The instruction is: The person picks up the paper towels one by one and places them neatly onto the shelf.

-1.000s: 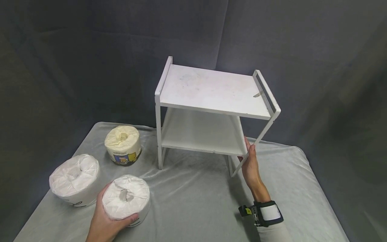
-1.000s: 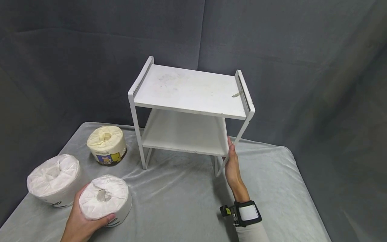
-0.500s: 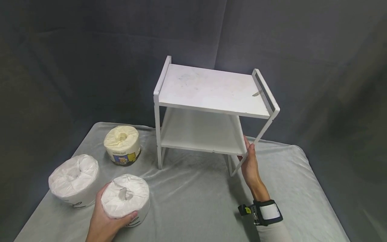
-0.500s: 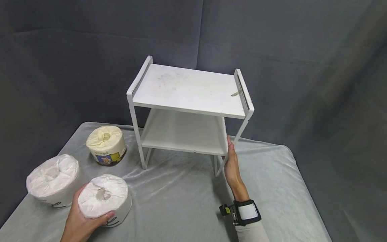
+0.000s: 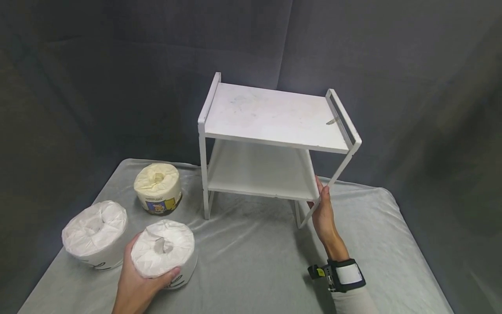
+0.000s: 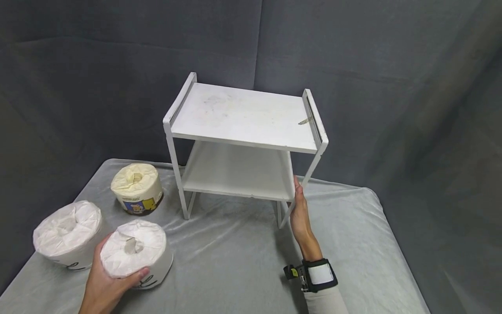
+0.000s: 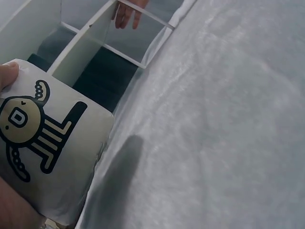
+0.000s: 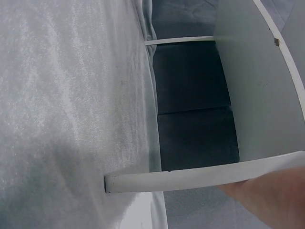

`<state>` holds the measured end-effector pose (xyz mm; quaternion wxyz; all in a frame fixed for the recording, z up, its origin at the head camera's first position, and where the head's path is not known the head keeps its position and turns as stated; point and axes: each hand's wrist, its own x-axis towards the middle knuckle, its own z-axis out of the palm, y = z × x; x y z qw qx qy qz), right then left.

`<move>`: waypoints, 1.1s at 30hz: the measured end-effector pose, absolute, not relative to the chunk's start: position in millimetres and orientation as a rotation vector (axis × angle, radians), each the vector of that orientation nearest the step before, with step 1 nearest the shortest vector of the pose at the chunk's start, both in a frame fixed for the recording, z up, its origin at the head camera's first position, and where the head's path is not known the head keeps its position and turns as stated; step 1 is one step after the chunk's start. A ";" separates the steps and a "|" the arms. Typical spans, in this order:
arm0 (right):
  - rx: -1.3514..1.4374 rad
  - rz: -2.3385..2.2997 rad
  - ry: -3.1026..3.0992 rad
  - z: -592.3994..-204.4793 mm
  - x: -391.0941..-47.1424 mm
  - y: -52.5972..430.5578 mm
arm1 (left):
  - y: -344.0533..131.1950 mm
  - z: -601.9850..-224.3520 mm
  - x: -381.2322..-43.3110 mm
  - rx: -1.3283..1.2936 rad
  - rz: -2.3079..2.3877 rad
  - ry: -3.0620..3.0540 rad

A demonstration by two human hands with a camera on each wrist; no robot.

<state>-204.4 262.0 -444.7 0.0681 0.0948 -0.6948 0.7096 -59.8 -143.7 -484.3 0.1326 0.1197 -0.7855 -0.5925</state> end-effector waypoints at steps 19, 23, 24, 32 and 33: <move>0.307 2.124 -2.085 -446.9 -205.0 261.3 | -127.5 -456.4 -67.4 0.319 -1.788 -2.223; 0.294 2.135 -2.076 -447.4 -205.3 261.5 | -124.3 -450.0 -69.2 0.297 -1.822 -2.204; 0.292 2.141 -2.069 -447.5 -205.3 261.5 | -123.6 -448.7 -69.6 0.294 -1.816 -2.208; 0.285 2.160 -2.039 -449.0 -203.7 260.4 | -118.0 -441.3 -71.9 0.284 -1.804 -2.208; 0.288 2.160 -2.034 -449.3 -203.6 260.2 | -117.3 -440.6 -72.3 0.282 -1.802 -2.207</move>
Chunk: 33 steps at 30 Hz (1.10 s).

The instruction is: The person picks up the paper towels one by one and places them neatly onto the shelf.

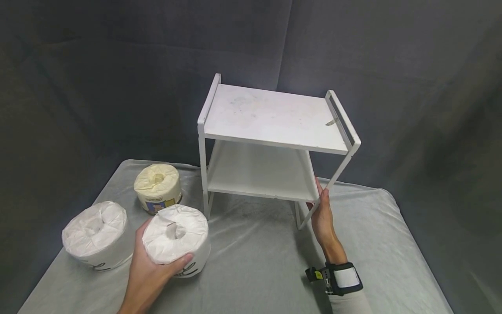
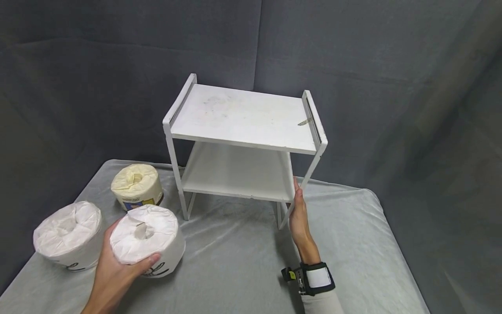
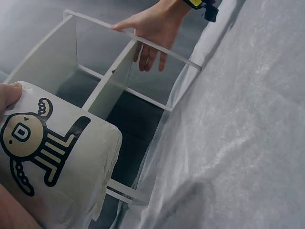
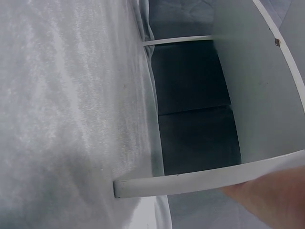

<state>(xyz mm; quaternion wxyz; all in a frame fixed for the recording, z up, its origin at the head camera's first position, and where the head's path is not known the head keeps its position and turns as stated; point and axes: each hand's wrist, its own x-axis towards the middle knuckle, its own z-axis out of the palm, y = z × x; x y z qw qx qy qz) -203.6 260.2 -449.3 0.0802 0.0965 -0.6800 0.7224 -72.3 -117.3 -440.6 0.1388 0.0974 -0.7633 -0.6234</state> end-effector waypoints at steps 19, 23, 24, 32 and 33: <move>0.338 2.176 -1.979 -455.4 -202.8 260.9 | -107.8 -428.2 -77.1 0.169 -1.836 -2.145; 0.327 2.191 -1.970 -455.8 -202.9 260.1 | -103.0 -421.0 -78.7 0.164 -1.823 -2.171; 0.323 2.196 -1.966 -455.9 -202.7 259.8 | -101.7 -419.4 -79.2 0.159 -1.822 -2.175; 0.309 2.215 -1.956 -456.7 -201.9 259.4 | -90.5 -410.0 -86.4 0.011 -1.888 -2.093; 0.310 2.217 -1.955 -456.7 -201.7 259.4 | -89.4 -408.7 -87.4 -0.002 -1.894 -2.090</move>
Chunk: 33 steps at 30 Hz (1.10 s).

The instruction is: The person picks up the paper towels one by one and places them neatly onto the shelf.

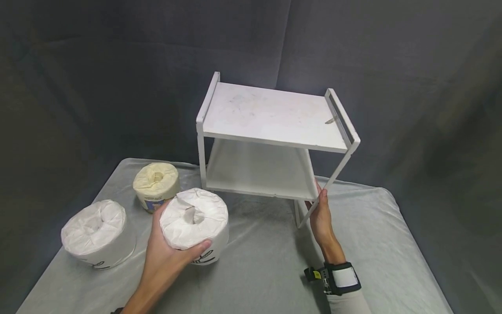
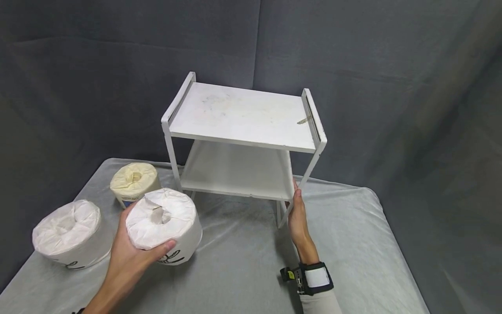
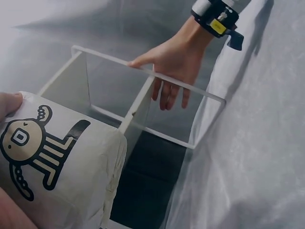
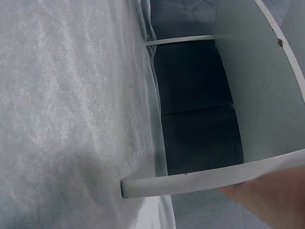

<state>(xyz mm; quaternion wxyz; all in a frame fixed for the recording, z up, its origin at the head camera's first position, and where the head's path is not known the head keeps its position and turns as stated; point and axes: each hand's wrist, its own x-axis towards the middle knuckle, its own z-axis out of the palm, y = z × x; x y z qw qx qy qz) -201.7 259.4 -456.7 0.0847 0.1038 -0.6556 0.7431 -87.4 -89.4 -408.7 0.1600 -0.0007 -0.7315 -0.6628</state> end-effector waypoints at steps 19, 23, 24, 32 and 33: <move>0.331 2.190 -1.972 -455.8 -202.7 259.6 | -71.9 -389.0 -108.3 -0.076 -1.839 -2.182; 0.316 2.187 -1.984 -455.7 -203.1 259.2 | -68.4 -387.6 -112.8 -0.099 -1.840 -2.183; 0.313 2.191 -1.981 -455.6 -203.2 259.1 | -67.4 -387.2 -113.7 -0.105 -1.842 -2.183; 0.317 2.176 -2.003 -456.0 -203.3 260.6 | -59.1 -384.4 -121.4 -0.153 -1.868 -2.173; 0.324 2.176 -2.003 -456.1 -203.1 260.6 | -58.0 -383.8 -122.5 -0.164 -1.874 -2.164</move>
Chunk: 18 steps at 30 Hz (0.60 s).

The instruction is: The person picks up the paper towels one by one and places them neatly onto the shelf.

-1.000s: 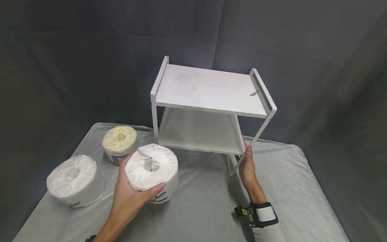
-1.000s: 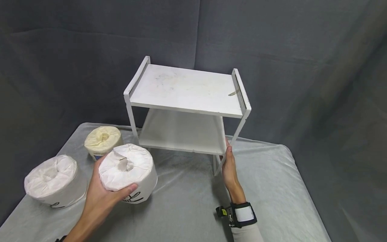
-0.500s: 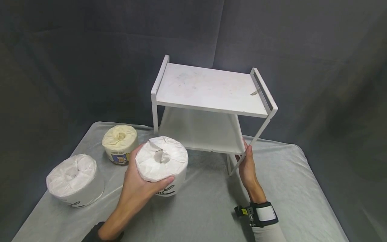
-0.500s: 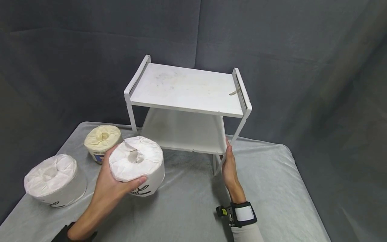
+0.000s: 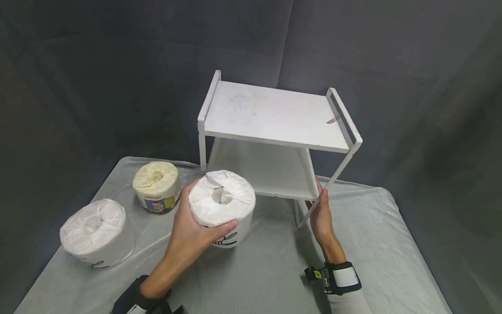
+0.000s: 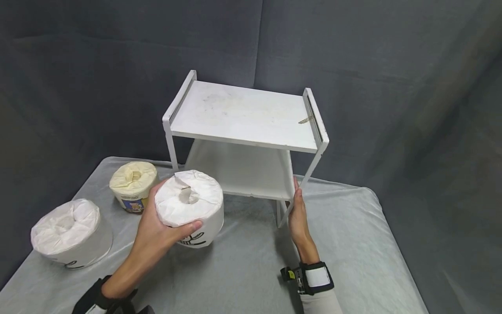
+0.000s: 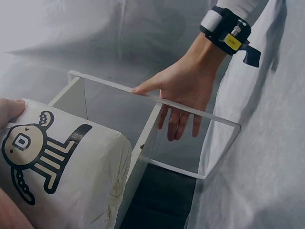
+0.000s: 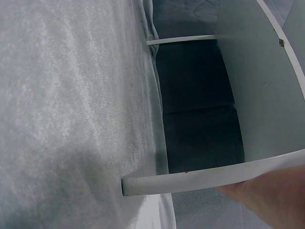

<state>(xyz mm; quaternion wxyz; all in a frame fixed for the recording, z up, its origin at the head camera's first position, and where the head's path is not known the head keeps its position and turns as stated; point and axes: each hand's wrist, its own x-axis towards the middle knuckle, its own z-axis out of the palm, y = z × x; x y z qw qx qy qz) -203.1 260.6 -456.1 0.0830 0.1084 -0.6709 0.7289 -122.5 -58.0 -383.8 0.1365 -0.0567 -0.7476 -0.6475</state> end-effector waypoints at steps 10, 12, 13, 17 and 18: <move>0.328 2.181 -2.000 -455.9 -203.0 261.7 | -46.7 -377.1 -133.2 -0.234 -1.908 -2.140; 0.324 2.185 -2.002 -455.9 -203.2 261.5 | -44.9 -376.3 -135.7 -0.242 -1.915 -2.134; 0.318 2.186 -2.007 -455.9 -203.3 261.4 | -43.9 -376.0 -137.0 -0.247 -1.918 -2.133; 0.308 2.170 -2.022 -455.5 -202.6 260.4 | -40.6 -374.0 -142.0 -0.277 -1.933 -2.142; 0.307 2.167 -2.024 -455.7 -202.5 260.2 | -39.8 -373.2 -142.8 -0.282 -1.933 -2.147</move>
